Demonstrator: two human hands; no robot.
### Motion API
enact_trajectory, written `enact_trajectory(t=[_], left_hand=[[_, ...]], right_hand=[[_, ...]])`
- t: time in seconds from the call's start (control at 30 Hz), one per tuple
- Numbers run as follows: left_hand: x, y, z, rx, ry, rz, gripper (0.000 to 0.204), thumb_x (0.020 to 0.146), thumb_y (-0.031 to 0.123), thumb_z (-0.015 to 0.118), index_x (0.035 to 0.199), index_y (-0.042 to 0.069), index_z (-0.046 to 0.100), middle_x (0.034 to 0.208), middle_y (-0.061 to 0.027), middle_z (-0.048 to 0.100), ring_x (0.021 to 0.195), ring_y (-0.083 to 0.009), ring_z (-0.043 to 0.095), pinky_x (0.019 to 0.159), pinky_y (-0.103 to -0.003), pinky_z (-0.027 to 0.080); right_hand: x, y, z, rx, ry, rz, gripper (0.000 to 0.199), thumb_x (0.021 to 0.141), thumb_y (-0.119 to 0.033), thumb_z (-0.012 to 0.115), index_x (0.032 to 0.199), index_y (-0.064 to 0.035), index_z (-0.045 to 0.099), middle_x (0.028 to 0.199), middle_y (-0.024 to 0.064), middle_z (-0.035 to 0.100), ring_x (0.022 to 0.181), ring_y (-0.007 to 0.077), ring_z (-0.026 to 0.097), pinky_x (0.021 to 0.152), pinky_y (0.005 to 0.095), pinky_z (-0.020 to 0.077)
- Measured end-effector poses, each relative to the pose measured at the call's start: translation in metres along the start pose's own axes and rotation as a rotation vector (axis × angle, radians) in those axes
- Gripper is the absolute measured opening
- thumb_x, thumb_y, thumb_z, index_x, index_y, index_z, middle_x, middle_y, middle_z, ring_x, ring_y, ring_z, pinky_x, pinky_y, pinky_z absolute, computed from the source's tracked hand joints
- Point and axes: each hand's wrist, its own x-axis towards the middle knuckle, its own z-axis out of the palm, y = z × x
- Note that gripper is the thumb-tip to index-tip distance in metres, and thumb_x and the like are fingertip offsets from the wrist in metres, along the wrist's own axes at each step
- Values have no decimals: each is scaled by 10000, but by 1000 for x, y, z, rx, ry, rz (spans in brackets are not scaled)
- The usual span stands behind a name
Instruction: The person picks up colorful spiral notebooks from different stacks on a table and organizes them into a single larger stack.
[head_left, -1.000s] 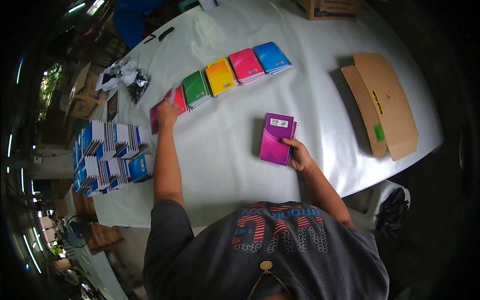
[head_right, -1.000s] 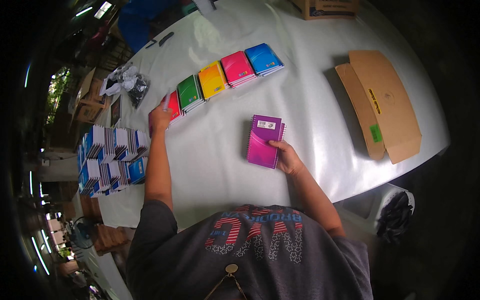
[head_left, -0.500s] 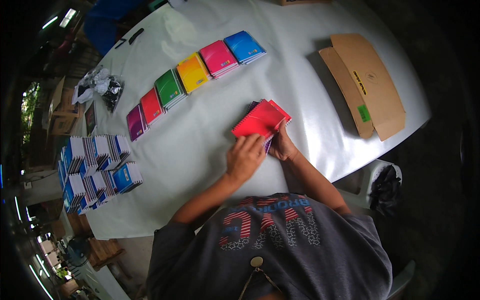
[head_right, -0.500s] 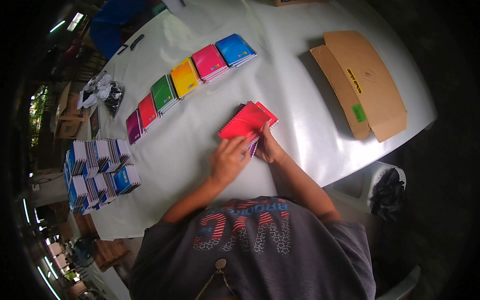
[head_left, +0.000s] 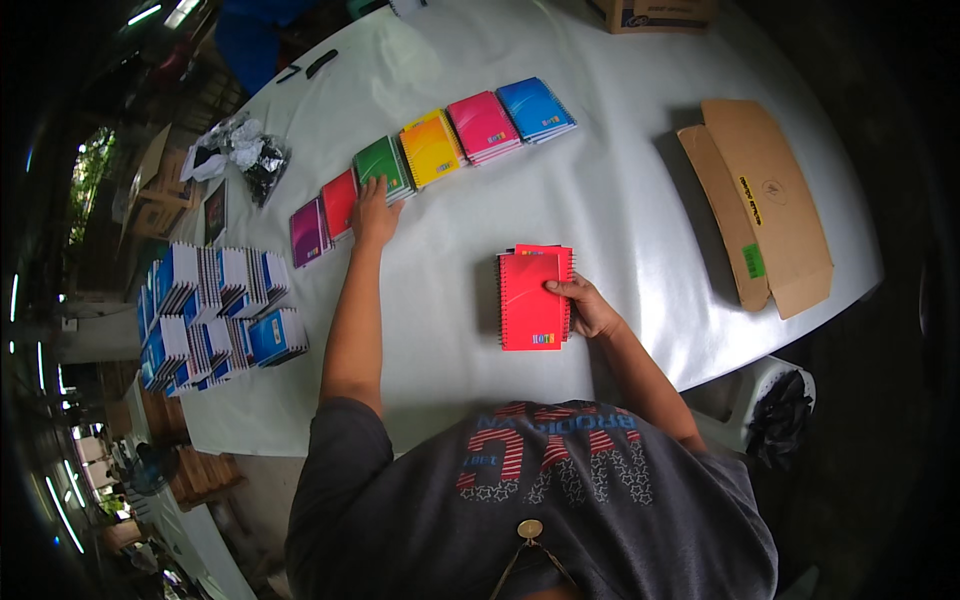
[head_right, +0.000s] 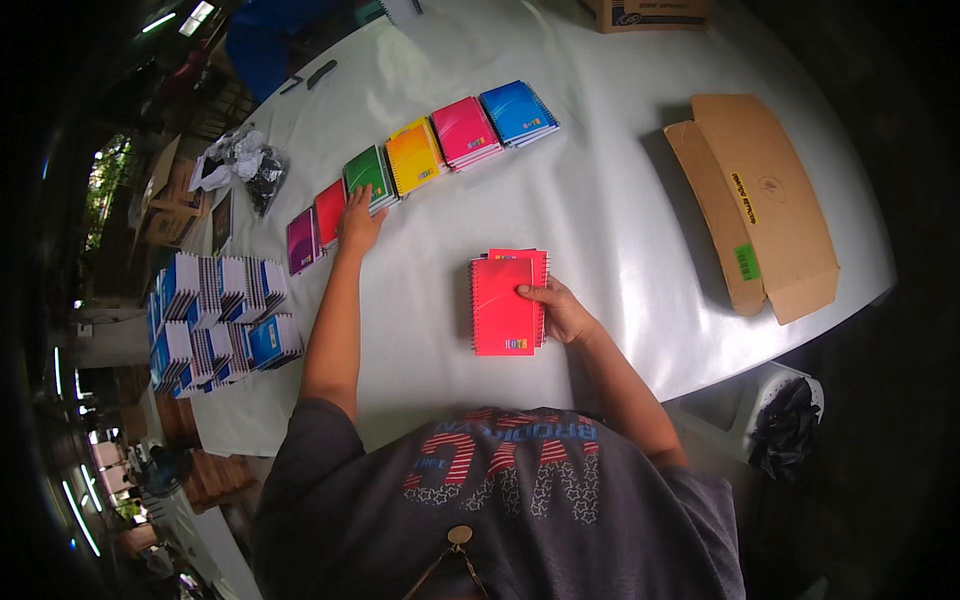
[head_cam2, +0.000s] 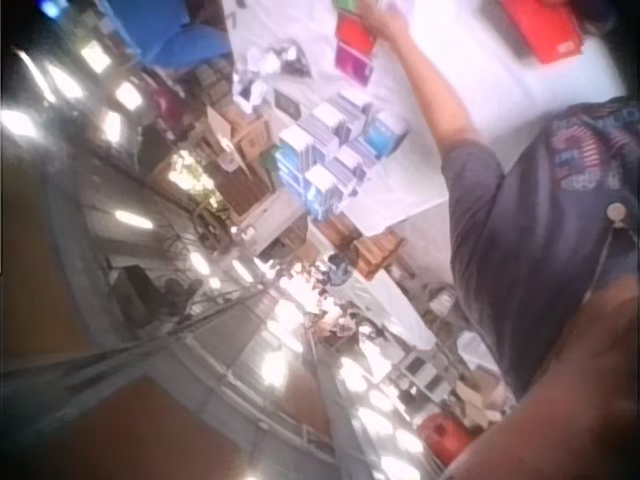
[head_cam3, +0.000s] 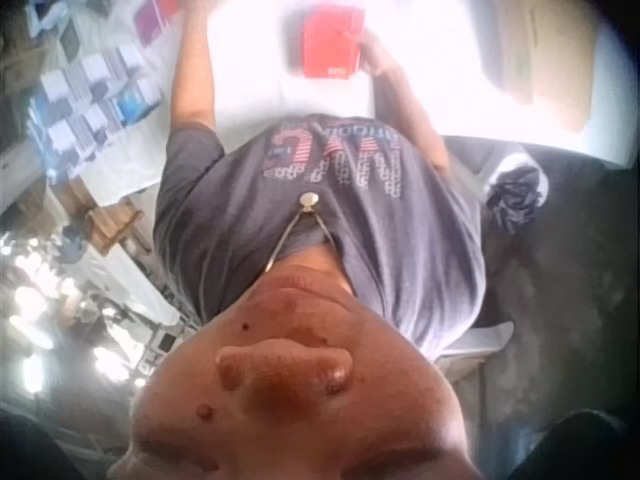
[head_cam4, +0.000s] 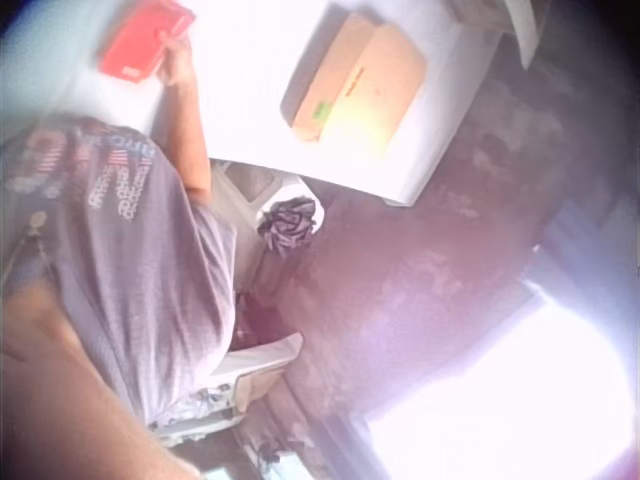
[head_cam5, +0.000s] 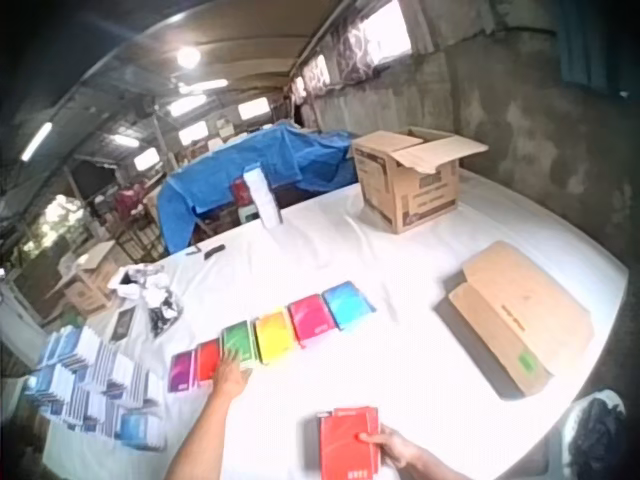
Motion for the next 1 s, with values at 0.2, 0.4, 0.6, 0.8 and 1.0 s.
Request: enact_trajectory(t=[0.2, 0.4, 0.6, 0.8, 1.0], left_hand=[[18, 20, -33, -221, -272, -177, 326, 837, 336, 588, 1117, 173, 628, 967, -150, 643, 879, -318, 612, 759, -412, 477], [6, 11, -38, -167, -92, -139, 296, 864, 337, 545, 1038, 120, 647, 877, -159, 642, 832, -336, 598, 712, -425, 464], [0, 68, -71, -869, 228, -155, 156, 838, 127, 555, 929, 15, 618, 978, -139, 640, 957, -279, 587, 876, -382, 424], [-47, 155, -102, -1410, -495, 429, 171, 730, -35, 545, 833, 84, 613, 1232, -109, 520, 1264, -275, 377, 1050, -404, 277], [10, 145, -47, -662, -54, 263, 424, 762, 32, 588, 1167, 156, 579, 1278, -142, 457, 1228, -315, 382, 1021, -435, 307]], right_hand=[[-9, -7, -10, 99, -61, -49, 373, 842, -38, 558, 1193, -3, 437, 1104, 132, 571, 994, 207, 599, 883, 341, 513], [-1, 0, -9, 24, -10, -97, 422, 858, -82, 561, 1237, -16, 388, 1154, 145, 541, 1018, 219, 592, 894, 343, 507], [-4, -1, -13, 90, 46, -93, 447, 882, -196, 575, 1257, -35, 394, 1194, 149, 525, 1035, 235, 585, 888, 364, 504], [-12, -11, -3, 320, -234, 149, 466, 884, -246, 565, 1260, -14, 416, 1203, 150, 530, 1034, 231, 585, 891, 368, 495], [-5, -1, -16, -26, -14, -16, 383, 898, -232, 505, 1197, 5, 473, 1078, 141, 597, 944, 220, 625, 830, 335, 531]])
